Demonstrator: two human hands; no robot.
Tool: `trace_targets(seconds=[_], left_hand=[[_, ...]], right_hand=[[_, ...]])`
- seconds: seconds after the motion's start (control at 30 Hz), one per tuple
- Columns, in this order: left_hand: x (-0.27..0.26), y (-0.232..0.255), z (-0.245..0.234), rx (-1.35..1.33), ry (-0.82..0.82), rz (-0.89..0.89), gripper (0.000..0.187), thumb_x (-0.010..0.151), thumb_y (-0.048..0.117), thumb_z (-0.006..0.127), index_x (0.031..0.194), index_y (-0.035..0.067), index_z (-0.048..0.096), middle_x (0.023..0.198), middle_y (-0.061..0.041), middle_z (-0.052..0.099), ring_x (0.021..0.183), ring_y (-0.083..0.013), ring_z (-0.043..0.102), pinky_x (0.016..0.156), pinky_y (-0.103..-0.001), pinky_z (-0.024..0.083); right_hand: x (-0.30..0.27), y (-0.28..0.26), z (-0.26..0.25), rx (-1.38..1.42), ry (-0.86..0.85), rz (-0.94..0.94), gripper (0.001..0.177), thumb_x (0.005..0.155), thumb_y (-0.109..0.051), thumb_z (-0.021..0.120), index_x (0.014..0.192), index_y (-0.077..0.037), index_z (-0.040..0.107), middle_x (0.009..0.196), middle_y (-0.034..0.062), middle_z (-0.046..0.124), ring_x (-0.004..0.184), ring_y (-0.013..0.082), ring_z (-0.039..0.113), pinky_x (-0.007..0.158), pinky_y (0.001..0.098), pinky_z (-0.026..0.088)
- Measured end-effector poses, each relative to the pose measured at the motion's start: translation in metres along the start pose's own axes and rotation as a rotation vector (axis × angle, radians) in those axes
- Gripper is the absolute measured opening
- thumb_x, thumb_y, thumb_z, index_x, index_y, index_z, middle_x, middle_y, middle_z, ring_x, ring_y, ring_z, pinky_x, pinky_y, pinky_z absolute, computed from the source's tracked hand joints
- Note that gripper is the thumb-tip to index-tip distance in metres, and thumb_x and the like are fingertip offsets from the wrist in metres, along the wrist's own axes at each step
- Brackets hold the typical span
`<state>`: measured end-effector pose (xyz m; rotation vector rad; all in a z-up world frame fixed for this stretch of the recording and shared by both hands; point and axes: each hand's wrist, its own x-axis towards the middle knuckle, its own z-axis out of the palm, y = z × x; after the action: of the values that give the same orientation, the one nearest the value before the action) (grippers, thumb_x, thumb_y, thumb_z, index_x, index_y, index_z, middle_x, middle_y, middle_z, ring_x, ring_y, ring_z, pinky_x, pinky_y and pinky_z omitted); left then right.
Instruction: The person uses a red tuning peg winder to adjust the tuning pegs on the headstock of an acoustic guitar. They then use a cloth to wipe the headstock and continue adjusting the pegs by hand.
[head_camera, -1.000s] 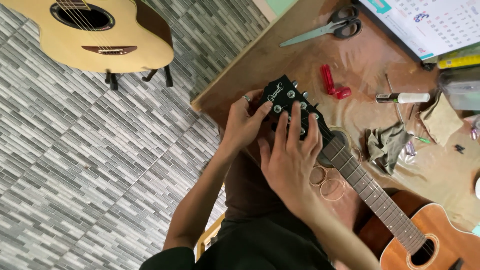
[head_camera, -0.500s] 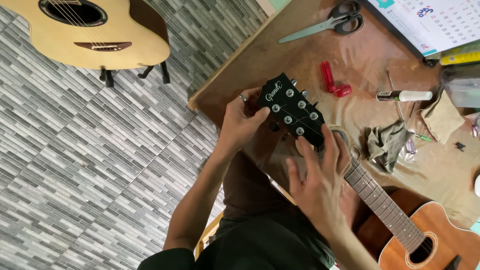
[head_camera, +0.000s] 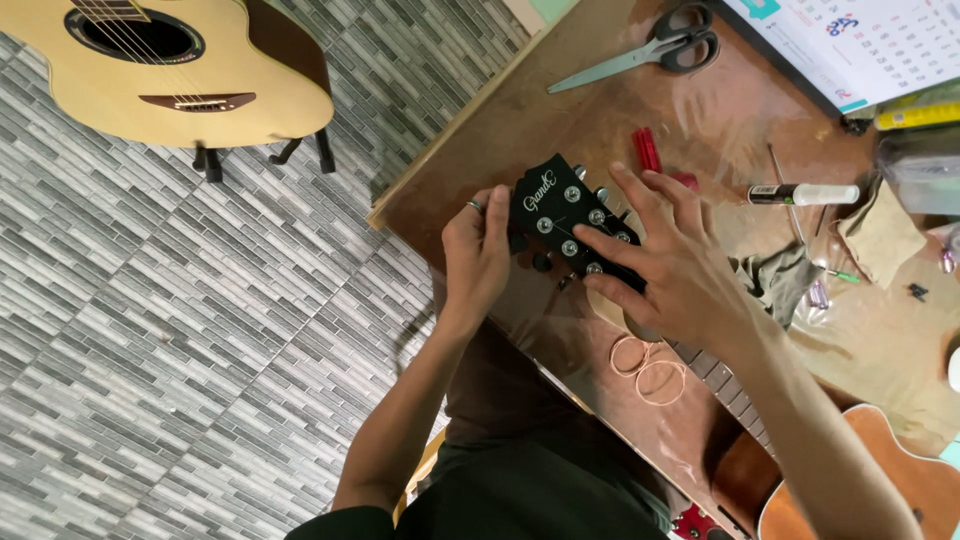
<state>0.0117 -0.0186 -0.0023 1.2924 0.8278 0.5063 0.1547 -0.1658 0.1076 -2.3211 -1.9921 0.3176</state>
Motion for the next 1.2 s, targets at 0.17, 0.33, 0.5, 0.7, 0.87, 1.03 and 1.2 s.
trace_targets(seconds=[0.17, 0.33, 0.5, 0.7, 0.87, 1.03, 1.2], left_hand=[[0.004, -0.003, -0.011, -0.048, -0.11, 0.013, 0.037, 0.108, 0.031, 0.046, 0.111, 0.005, 0.072, 0.08, 0.003, 0.063, 0.068, -0.0067, 0.053, 0.06, -0.023, 0.042], [0.005, -0.001, -0.014, -0.054, -0.156, -0.008, 0.035, 0.105, 0.032, 0.051, 0.112, 0.004, 0.071, 0.092, -0.002, 0.073, 0.081, -0.0107, 0.066, 0.071, -0.024, 0.052], [0.005, 0.004, -0.016, -0.074, -0.171, -0.043, 0.034, 0.104, 0.032, 0.051, 0.111, 0.004, 0.07, 0.096, -0.004, 0.074, 0.088, -0.0133, 0.07, 0.076, -0.026, 0.057], [0.007, 0.001, -0.017, -0.058, -0.177, -0.064, 0.032, 0.102, 0.03, 0.056, 0.113, 0.004, 0.071, 0.095, -0.004, 0.075, 0.085, -0.0123, 0.07, 0.075, -0.026, 0.057], [0.007, 0.005, -0.017, -0.07, -0.178, -0.073, 0.037, 0.102, 0.034, 0.054, 0.114, 0.003, 0.071, 0.092, -0.003, 0.074, 0.081, -0.011, 0.068, 0.071, -0.023, 0.055], [0.006, 0.007, -0.017, -0.034, -0.171, -0.063, 0.033, 0.103, 0.031, 0.055, 0.113, 0.004, 0.071, 0.092, -0.002, 0.074, 0.082, -0.011, 0.068, 0.072, -0.024, 0.055], [0.006, 0.006, -0.015, -0.035, -0.152, -0.044, 0.036, 0.102, 0.033, 0.055, 0.113, 0.003, 0.072, 0.096, -0.004, 0.077, 0.085, -0.013, 0.072, 0.074, -0.024, 0.058]], right_hand=[[0.007, 0.008, -0.001, 0.009, -0.002, -0.068, 0.044, 0.095, -0.047, 0.067, 0.132, -0.025, 0.069, 0.166, 0.0157, 0.03, 0.141, 0.0463, 0.038, 0.112, 0.0673, 0.039], [0.015, 0.009, 0.012, -0.23, -0.048, -0.095, 0.07, 0.091, -0.076, 0.049, 0.147, -0.035, 0.057, 0.169, 0.0125, 0.029, 0.139, 0.0414, 0.042, 0.1, 0.0594, 0.049], [0.007, 0.01, 0.023, -0.265, 0.037, -0.092, 0.083, 0.087, -0.087, 0.038, 0.148, -0.034, 0.059, 0.167, 0.0122, 0.034, 0.137, 0.0426, 0.046, 0.099, 0.0574, 0.05], [0.026, -0.004, 0.009, -0.259, -0.006, -0.061, 0.087, 0.086, -0.088, 0.043, 0.147, -0.029, 0.058, 0.166, 0.0126, 0.035, 0.139, 0.0423, 0.045, 0.1, 0.0604, 0.05], [0.009, 0.005, 0.009, -0.186, -0.105, -0.03, 0.084, 0.087, -0.084, 0.038, 0.15, -0.032, 0.055, 0.17, 0.0128, 0.022, 0.142, 0.0454, 0.038, 0.105, 0.0647, 0.043], [0.015, 0.009, 0.018, -0.212, -0.015, -0.088, 0.086, 0.088, -0.087, 0.036, 0.152, -0.032, 0.052, 0.169, 0.0147, 0.026, 0.142, 0.0452, 0.042, 0.104, 0.0623, 0.045], [-0.002, 0.01, 0.012, -0.171, -0.036, -0.054, 0.082, 0.086, -0.083, 0.04, 0.147, -0.031, 0.057, 0.167, 0.0112, 0.029, 0.142, 0.0447, 0.04, 0.108, 0.0628, 0.042]])
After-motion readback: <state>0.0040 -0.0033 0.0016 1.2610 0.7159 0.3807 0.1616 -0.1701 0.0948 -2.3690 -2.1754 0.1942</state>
